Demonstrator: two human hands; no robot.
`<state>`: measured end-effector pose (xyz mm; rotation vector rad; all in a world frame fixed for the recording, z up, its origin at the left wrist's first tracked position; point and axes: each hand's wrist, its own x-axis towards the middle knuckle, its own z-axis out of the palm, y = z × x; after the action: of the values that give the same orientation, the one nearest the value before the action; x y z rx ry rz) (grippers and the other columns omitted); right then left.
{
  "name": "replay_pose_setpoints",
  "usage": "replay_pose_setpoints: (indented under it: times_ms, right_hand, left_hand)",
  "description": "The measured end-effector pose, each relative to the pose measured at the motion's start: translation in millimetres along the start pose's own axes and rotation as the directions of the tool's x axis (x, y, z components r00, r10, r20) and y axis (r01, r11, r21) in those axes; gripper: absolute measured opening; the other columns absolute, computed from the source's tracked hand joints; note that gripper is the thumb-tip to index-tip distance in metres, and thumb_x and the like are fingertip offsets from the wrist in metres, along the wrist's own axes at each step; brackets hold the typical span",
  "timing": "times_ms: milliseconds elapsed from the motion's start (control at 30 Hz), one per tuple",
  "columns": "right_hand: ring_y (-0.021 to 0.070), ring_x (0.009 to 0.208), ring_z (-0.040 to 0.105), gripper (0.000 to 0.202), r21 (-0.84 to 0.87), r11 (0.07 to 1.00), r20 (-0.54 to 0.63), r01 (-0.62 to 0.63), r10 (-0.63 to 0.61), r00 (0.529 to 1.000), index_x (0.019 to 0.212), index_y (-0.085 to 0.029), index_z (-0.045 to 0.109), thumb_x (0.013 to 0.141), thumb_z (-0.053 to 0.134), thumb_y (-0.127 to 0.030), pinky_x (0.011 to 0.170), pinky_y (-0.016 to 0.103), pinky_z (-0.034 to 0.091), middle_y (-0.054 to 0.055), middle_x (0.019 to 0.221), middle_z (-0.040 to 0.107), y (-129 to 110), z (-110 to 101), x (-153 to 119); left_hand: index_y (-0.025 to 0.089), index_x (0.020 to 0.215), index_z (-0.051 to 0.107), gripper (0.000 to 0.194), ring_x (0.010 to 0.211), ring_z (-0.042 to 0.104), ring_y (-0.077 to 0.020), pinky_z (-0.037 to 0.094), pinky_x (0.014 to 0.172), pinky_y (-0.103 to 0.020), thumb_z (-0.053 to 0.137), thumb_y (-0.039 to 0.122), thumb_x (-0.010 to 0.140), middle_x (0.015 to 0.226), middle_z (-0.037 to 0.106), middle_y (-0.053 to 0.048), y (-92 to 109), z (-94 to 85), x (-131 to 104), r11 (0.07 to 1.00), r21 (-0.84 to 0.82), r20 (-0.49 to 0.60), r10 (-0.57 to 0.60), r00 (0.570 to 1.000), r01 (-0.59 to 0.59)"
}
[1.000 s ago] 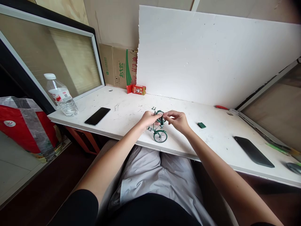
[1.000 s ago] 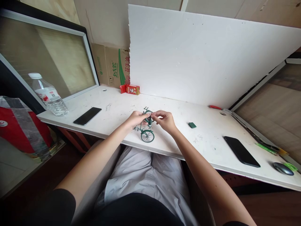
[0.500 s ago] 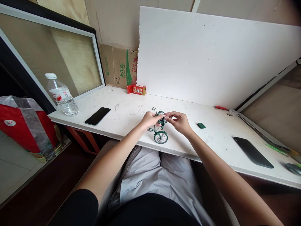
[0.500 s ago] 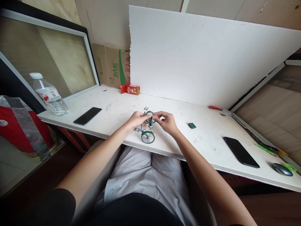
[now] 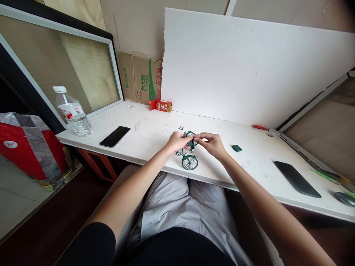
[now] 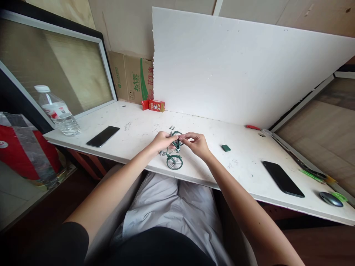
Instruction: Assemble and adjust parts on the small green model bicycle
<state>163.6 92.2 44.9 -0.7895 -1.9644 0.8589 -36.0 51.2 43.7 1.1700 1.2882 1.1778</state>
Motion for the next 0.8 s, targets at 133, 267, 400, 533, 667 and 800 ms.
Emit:
replay_pose_setpoints:
  times_ms: [133,267,400,533,667,800]
  right_hand:
    - [0.0273,0.098,0.075,0.036,-0.082,0.996,-0.016,0.047,-0.048,0.999,0.098,-0.025,0.084,0.093,0.074,-0.059,0.079,0.039,0.062,0.009,0.105,0.081,-5,2,-2]
    - [0.0249,0.088,0.071,0.034,-0.295,0.943,-0.072,0.151,-0.180,0.981,0.108,-0.026,0.084,0.100,0.066,-0.054,0.064,0.036,0.058,0.011,0.101,0.079,-5,6,-7]
    - [0.0238,0.086,0.071,0.034,-0.440,0.852,-0.011,0.284,-0.321,0.947,0.119,-0.024,0.081,0.107,0.057,-0.045,0.071,0.038,0.059,0.013,0.105,0.076,3,5,-10]
    - [0.0217,0.084,0.072,0.030,-0.491,0.792,0.006,0.362,-0.413,0.911,0.121,-0.024,0.080,0.109,0.056,-0.039,0.072,0.036,0.058,0.012,0.103,0.077,10,4,-10]
    - [0.0197,0.077,0.070,0.024,-0.460,0.795,-0.033,0.395,-0.460,0.887,0.114,-0.024,0.081,0.107,0.062,-0.037,0.065,0.034,0.057,0.010,0.097,0.077,9,5,-11]
    - [0.0199,0.077,0.069,0.021,-0.405,0.840,-0.042,0.360,-0.411,0.911,0.108,-0.025,0.082,0.105,0.065,-0.037,0.058,0.033,0.054,0.007,0.093,0.077,5,4,-11]
  left_hand:
    - [0.016,0.080,0.073,0.033,0.075,0.079,-0.0261,0.055,0.066,-0.031,0.083,0.047,0.086,0.092,0.078,-0.011,0,0.5,0,1.000,-0.006,-0.003,0.000,1.000,0.000]
    - [0.018,0.071,0.064,0.038,0.076,0.079,-0.0272,0.051,0.065,-0.030,0.082,0.048,0.086,0.080,0.072,-0.008,-1,0.0,-1,1.000,-0.009,-0.009,0.016,1.000,-0.017]
    - [0.020,0.067,0.055,0.045,0.074,0.078,-0.0273,0.046,0.063,-0.029,0.084,0.050,0.085,0.070,0.063,-0.004,-1,0.6,-1,1.000,-0.017,-0.009,0.023,1.000,-0.024]
    - [0.019,0.067,0.056,0.046,0.071,0.077,-0.0265,0.046,0.064,-0.029,0.087,0.050,0.082,0.068,0.061,-0.003,-1,2.2,-2,0.999,-0.037,-0.013,0.003,1.000,-0.004]
    - [0.015,0.073,0.066,0.039,0.068,0.076,-0.0246,0.047,0.065,-0.030,0.088,0.047,0.081,0.070,0.065,-0.005,-1,3.2,-1,0.999,-0.051,-0.004,0.001,1.000,-0.001]
    - [0.014,0.072,0.068,0.036,0.064,0.074,-0.0224,0.047,0.063,-0.029,0.087,0.043,0.083,0.069,0.065,-0.004,-2,4.9,-1,0.998,-0.056,-0.004,-0.006,1.000,0.006]
